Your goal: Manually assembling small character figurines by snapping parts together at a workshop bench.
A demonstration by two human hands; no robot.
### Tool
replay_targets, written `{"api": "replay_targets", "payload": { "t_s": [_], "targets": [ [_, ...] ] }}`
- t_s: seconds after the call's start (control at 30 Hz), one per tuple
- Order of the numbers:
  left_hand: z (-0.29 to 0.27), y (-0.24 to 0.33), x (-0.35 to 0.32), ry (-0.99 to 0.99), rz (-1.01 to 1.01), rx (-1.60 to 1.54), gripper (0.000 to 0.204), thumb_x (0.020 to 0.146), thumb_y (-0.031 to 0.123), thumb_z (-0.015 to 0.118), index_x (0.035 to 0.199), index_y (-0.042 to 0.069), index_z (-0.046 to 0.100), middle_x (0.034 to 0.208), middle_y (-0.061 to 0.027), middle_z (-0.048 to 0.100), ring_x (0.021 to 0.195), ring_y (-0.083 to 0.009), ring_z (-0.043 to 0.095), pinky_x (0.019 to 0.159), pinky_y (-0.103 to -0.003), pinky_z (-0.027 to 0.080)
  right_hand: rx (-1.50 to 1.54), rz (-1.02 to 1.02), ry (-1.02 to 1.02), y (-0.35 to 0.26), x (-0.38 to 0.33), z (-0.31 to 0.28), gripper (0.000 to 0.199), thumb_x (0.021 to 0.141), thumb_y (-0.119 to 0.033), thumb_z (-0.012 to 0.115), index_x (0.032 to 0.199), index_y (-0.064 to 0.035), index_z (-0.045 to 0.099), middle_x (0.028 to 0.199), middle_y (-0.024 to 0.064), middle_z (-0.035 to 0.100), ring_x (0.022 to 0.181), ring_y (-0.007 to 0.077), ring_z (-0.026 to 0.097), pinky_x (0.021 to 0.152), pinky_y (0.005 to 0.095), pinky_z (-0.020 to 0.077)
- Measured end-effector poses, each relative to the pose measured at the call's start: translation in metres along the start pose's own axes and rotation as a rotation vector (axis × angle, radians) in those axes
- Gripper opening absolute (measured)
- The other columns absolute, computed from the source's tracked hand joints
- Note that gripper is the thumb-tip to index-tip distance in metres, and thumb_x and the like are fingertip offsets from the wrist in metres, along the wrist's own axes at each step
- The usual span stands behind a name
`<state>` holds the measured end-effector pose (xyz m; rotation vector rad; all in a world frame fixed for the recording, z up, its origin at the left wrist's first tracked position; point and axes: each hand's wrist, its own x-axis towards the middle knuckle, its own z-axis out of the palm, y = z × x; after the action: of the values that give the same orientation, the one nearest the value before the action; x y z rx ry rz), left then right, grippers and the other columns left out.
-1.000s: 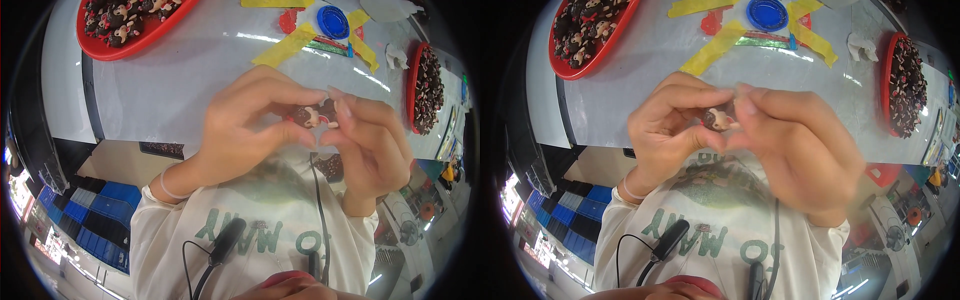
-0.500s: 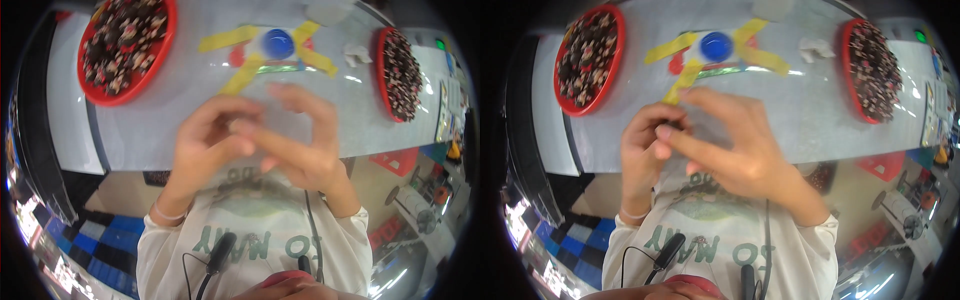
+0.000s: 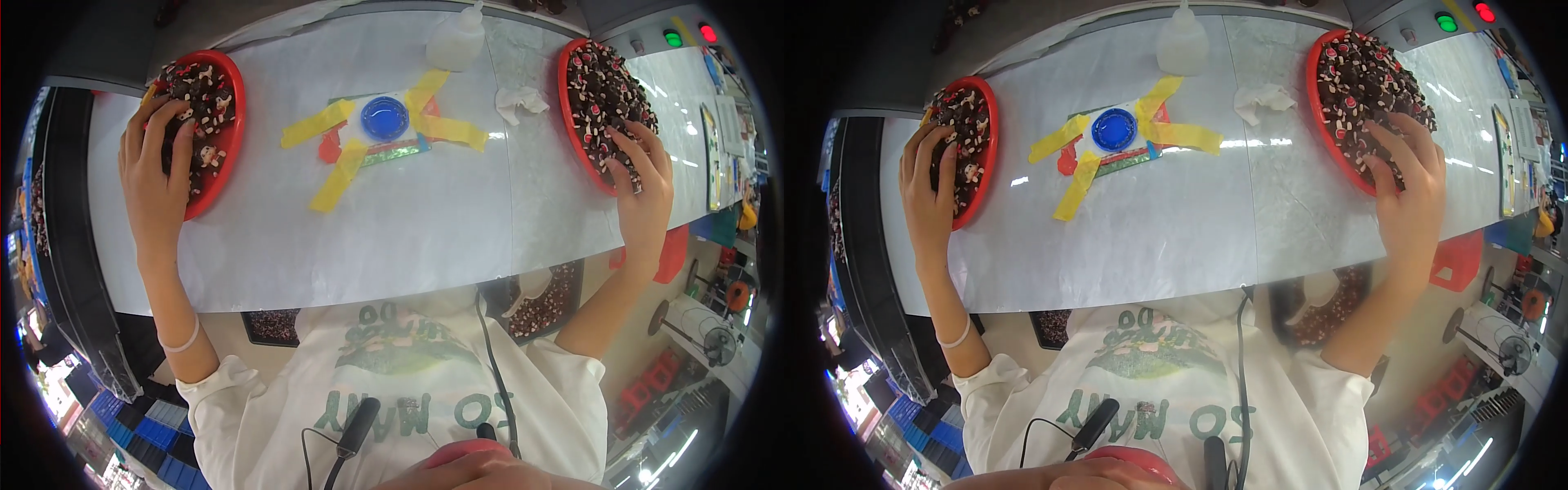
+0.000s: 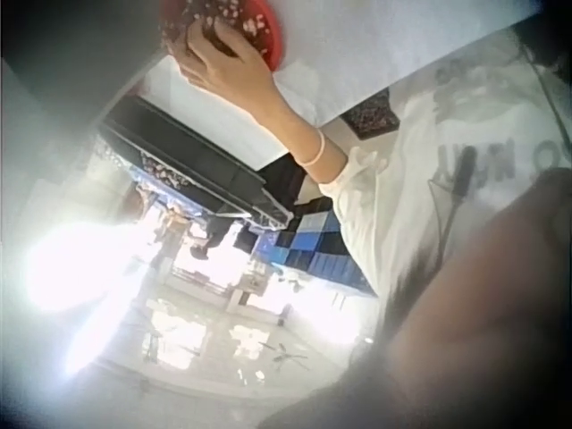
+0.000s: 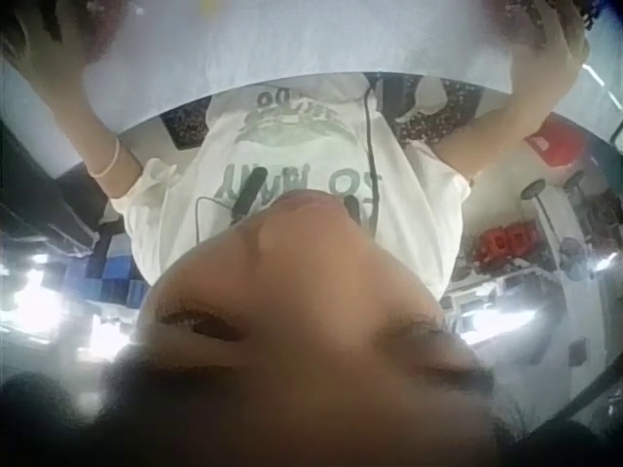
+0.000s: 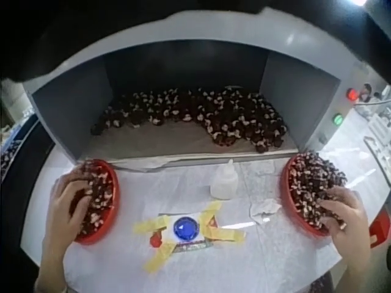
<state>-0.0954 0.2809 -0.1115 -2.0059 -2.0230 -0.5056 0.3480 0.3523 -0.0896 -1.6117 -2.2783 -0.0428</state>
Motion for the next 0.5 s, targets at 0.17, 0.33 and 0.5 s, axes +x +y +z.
{"api": "replay_targets", "payload": {
  "t_s": [0.17, 0.33, 0.5],
  "targets": [
    [-0.014, 0.014, 0.006, -0.174, -0.080, -0.009, 0.028, 0.084, 0.020, 0.056, 0.110, 0.011, 0.058, 0.117, -0.0126, 0.052, 0.109, -0.0318, 0.048, 0.094, -0.039, 0.036, 0.054, -0.116, 0.089, 0.003, 0.012, 0.013, 0.022, 0.071, -0.006, 0.063, 0.093, -0.0016, 0.060, 0.106, 0.0113, 0.056, 0.099, 0.0296, 0.050, 0.087, 0.0358, 0.0395],
    [-0.041, 0.024, 0.055, -0.203, -0.056, -0.155, 0.025, 0.082, 0.019, 0.057, 0.101, 0.004, 0.060, 0.099, -0.0152, 0.059, 0.096, -0.0317, 0.056, 0.083, -0.034, 0.042, 0.011, -0.148, 0.203, 0.013, 0.015, 0.019, 0.023, 0.067, -0.006, 0.063, 0.088, -0.0021, 0.058, 0.105, 0.0099, 0.056, 0.098, 0.0282, 0.050, 0.086, 0.0372, 0.0386],
    [0.011, 0.014, 0.147, -0.220, 0.192, -0.316, 0.026, 0.087, 0.020, 0.054, 0.107, 0.004, 0.059, 0.100, -0.0079, 0.061, 0.088, -0.0169, 0.057, 0.080, -0.026, 0.043, 0.124, -0.087, 0.295, 0.015, 0.020, 0.025, 0.025, 0.065, -0.004, 0.063, 0.089, -0.0015, 0.055, 0.103, 0.0107, 0.058, 0.097, 0.0277, 0.050, 0.084, 0.0360, 0.0399]
  ]
}}
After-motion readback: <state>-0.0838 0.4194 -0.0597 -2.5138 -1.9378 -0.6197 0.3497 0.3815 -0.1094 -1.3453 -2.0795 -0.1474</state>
